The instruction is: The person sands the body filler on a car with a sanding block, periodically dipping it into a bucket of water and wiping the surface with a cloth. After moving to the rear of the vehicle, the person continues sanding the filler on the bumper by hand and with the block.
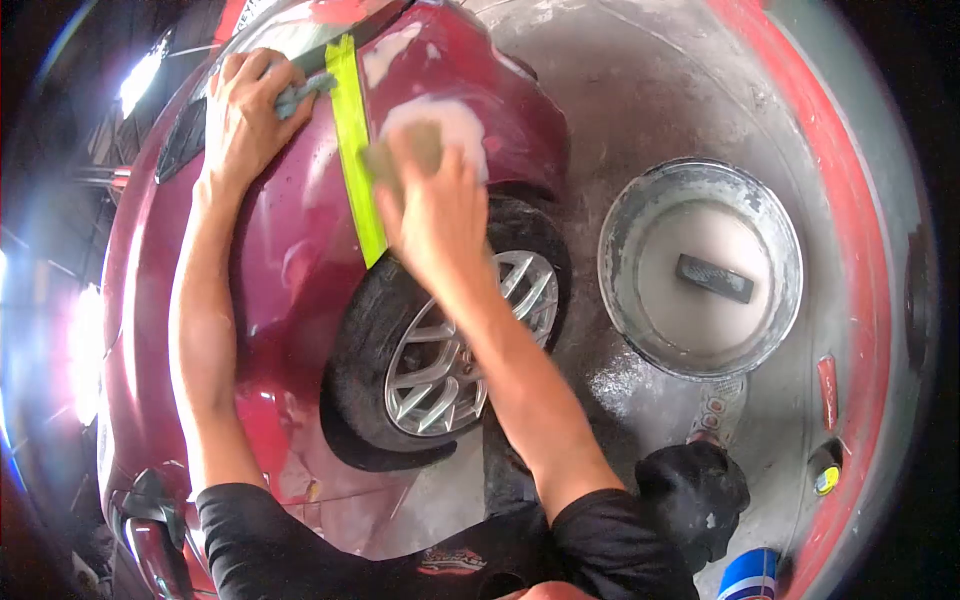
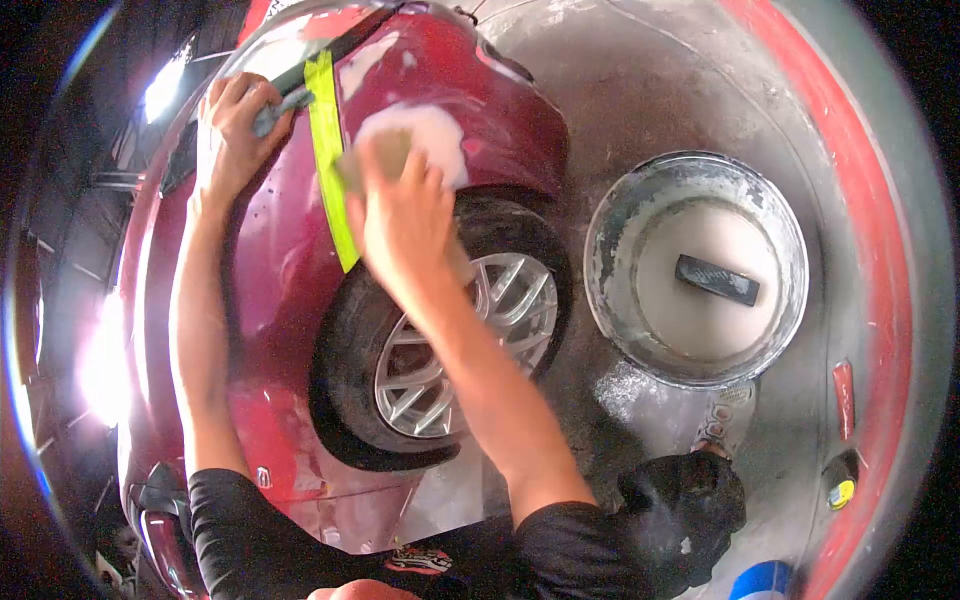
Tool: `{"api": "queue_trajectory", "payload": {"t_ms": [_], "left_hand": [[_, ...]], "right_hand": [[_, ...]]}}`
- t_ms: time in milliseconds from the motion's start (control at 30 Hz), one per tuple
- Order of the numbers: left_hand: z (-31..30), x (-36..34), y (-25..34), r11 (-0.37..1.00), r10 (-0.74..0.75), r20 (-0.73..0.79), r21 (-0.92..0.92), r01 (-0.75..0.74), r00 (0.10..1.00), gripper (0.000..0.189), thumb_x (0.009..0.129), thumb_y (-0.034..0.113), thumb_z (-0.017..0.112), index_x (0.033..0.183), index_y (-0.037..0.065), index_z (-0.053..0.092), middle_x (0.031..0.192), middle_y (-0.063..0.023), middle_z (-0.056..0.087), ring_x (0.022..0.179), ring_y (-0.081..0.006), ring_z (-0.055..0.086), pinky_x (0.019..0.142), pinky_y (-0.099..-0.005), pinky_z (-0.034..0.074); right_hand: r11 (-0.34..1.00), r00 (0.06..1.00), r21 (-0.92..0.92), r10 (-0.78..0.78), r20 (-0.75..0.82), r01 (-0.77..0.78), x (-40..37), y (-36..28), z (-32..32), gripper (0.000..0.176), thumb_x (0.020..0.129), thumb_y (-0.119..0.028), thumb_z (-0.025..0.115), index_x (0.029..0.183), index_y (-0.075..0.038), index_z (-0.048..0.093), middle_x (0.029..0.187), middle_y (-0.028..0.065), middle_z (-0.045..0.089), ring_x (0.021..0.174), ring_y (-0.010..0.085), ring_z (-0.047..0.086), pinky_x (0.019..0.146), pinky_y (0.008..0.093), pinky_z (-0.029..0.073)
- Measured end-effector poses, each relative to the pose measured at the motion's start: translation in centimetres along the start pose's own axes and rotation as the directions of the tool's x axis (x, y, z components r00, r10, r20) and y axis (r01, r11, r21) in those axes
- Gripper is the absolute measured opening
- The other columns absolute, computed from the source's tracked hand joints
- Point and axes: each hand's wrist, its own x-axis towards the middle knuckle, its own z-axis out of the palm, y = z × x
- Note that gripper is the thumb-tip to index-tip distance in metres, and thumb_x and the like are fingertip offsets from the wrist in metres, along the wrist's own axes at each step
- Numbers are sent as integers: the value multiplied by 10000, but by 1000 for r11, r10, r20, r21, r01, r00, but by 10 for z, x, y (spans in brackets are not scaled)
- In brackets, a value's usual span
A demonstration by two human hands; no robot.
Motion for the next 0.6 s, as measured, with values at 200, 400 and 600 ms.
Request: {"api": "queue_trajectory", "payload": {"t_ms": [200, 400, 600], "left_hand": [[-5, 1, 4, 1000, -2, 9, 5, 2, 1000, 224, 781, 193, 858, 930, 112, 713, 1085, -42, 697, 1064, -309, 638, 929, -468, 502], [-4, -2, 2, 1000, -7, 33, 5, 7, 999, 205, 801, 223, 847, 939, 152, 712, 1068, -24, 679, 1092, -300, 622, 920, -476, 491], [-4, 1, 1, 1000, -3, 11, -5, 3, 1000, 216, 787, 217, 857, 941, 158, 716, 1076, -20, 684, 1077, -302, 627, 915, -474, 492]], "right_hand": [[996, 994, -31, 83, -76, -85, 43, 21, 11, 601, 946, -343, 740, 1483, -162, 540, 1281, 307, 569, 1125, 473, 615, 877, 572, 553], [998, 989, 21, -56, -135, 60, 16, 21, 7, 618, 936, -307, 763, 1494, -185, 529, 1337, 317, 538, 1178, 492, 588, 904, 614, 529], [998, 985, -55, 12, -175, -22, 19, 21, 25, 661, 932, -342, 766, 1526, -196, 516, 1368, 323, 534, 1193, 476, 588, 915, 586, 531]]}}
